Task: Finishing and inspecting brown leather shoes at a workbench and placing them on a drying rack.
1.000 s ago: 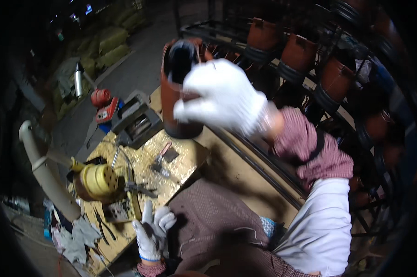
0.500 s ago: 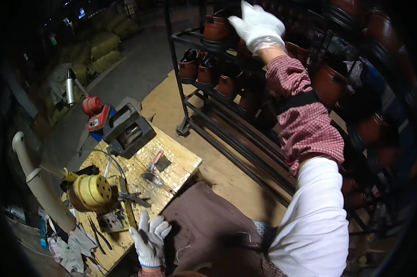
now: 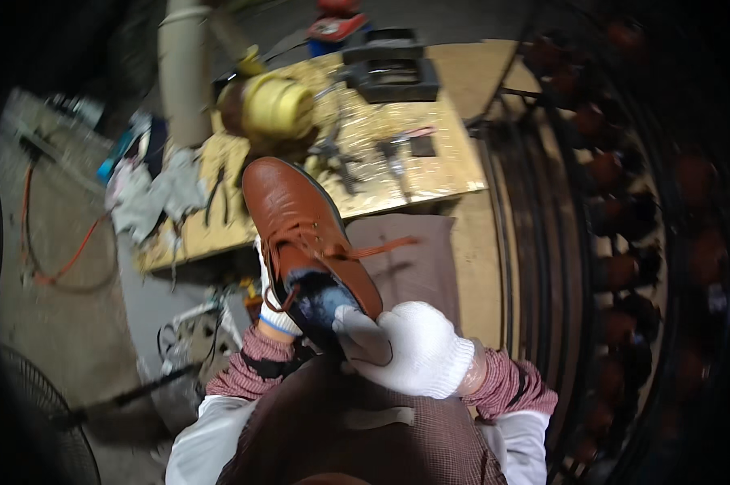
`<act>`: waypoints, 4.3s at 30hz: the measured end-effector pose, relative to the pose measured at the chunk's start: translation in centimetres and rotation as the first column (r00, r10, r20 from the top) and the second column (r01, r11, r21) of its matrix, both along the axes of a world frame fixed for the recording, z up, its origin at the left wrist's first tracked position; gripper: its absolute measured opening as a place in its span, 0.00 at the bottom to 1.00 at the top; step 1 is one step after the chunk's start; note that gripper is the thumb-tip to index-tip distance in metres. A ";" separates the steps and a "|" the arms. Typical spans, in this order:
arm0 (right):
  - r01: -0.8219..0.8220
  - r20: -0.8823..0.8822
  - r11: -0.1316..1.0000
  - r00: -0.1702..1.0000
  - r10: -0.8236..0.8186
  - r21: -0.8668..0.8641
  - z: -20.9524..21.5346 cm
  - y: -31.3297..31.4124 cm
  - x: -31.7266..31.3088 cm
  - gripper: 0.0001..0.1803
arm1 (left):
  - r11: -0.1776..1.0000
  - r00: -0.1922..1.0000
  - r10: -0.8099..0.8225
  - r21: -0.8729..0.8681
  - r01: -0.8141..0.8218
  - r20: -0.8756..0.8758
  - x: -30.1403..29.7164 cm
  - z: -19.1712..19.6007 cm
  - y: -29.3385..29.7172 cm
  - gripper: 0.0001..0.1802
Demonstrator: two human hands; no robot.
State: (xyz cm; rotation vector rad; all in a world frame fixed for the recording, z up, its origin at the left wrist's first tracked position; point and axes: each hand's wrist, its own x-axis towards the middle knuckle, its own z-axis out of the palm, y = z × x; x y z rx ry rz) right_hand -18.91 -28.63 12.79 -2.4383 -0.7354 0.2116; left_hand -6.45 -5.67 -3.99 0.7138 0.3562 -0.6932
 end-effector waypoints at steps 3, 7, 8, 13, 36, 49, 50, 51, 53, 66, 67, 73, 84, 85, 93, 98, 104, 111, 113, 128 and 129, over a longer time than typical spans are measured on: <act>-0.044 0.293 0.974 0.956 -0.024 0.223 -3.6 1.4 1.8 0.26 | 0.994 0.995 0.097 -0.054 -0.096 0.019 1.5 -6.3 5.5 0.46; 0.276 0.299 0.927 0.889 -0.346 0.253 -3.8 0.4 2.7 0.27 | 0.968 0.990 0.022 -0.252 0.015 0.141 2.7 -11.2 12.1 0.48; 0.310 0.279 0.912 0.882 -0.381 0.268 -4.3 -0.1 2.9 0.26 | 0.980 0.971 0.067 -0.199 -0.021 0.230 3.4 -7.2 10.4 0.44; 0.452 0.133 0.843 0.854 -0.503 0.291 -6.4 0.0 1.2 0.25 | 0.901 0.957 0.290 -0.342 -0.266 0.022 8.5 -4.6 9.3 0.42; 0.494 -0.009 0.848 0.865 -0.502 0.193 -7.7 1.1 2.0 0.23 | 0.918 0.874 0.366 0.029 -0.395 0.320 9.7 6.6 5.1 0.42; 0.577 -0.044 0.794 0.813 -0.581 0.189 -10.1 -0.9 2.6 0.20 | 0.535 0.516 0.563 0.192 -0.823 0.646 15.4 10.8 3.7 0.58; 0.546 -0.010 0.814 0.832 -0.555 0.200 -10.3 -0.9 3.0 0.21 | 0.518 0.483 0.548 0.176 -0.837 0.683 16.0 11.0 4.4 0.57; 0.549 -0.014 0.812 0.830 -0.558 0.197 -10.2 -0.8 3.6 0.21 | 0.514 0.466 0.538 0.165 -0.842 0.703 16.7 10.7 4.7 0.57; 0.493 0.052 0.846 0.857 -0.512 0.203 -9.7 -0.3 4.5 0.23 | 0.515 0.484 0.537 0.186 -0.837 0.690 17.0 11.4 4.2 0.55; -0.044 0.772 0.998 0.636 0.001 0.035 -3.1 11.1 18.3 0.20 | 0.583 0.491 0.016 0.391 -0.712 0.871 7.9 3.5 9.0 0.44; -0.038 0.744 0.999 0.667 0.034 -0.011 -3.2 11.9 18.2 0.15 | 0.579 0.498 -0.005 0.409 -0.706 0.867 6.9 4.3 8.2 0.44; -0.545 -0.348 0.790 0.825 0.445 -0.282 -5.1 4.0 10.3 0.07 | 0.649 0.633 0.603 0.164 -0.743 0.486 5.6 8.7 7.7 0.40; 0.241 0.386 0.959 0.879 -0.281 0.150 -1.1 -4.6 0.4 0.26 | 0.962 0.949 -0.243 -0.079 0.263 0.202 1.8 9.4 -5.8 0.48; 0.305 0.412 0.944 0.849 -0.329 0.125 0.6 -5.9 -0.5 0.26 | 0.926 0.898 -0.342 -0.062 0.371 0.277 2.6 10.3 -6.9 0.50; 0.932 0.845 0.356 0.135 -0.517 0.069 10.7 -15.4 -0.5 0.23 | 0.869 0.776 -0.471 0.066 0.491 0.420 2.3 7.2 -8.7 0.58; 0.964 0.657 -0.172 0.003 -0.754 -0.201 16.1 -28.5 6.1 0.29 | 0.875 0.798 -0.483 0.157 0.459 0.359 2.6 5.3 -7.5 0.56; 0.930 0.786 -0.356 -0.151 -0.600 -0.092 16.4 -27.7 3.0 0.35 | 0.938 0.836 -0.340 0.090 0.335 0.431 2.9 5.1 -5.4 0.54; 0.952 0.743 -0.294 -0.141 -0.654 -0.079 12.6 -24.0 -0.5 0.26 | 0.957 0.897 -0.273 0.004 0.290 0.348 0.3 7.2 -5.6 0.47; 0.996 0.988 0.070 0.057 -0.142 -0.047 9.1 -16.5 -1.1 0.09 | 0.929 0.857 -0.327 -0.029 0.368 0.399 0.4 6.3 -5.1 0.50; 0.190 0.306 0.969 0.924 -0.230 0.156 -1.9 1.3 2.2 0.27 | 0.821 0.792 0.572 -0.144 -0.553 0.216 1.3 -1.8 9.0 0.43; 0.246 0.319 0.924 0.886 -0.337 0.293 -3.0 1.0 2.3 0.26 | 0.813 0.784 0.582 -0.156 -0.560 0.217 2.8 -1.4 7.6 0.43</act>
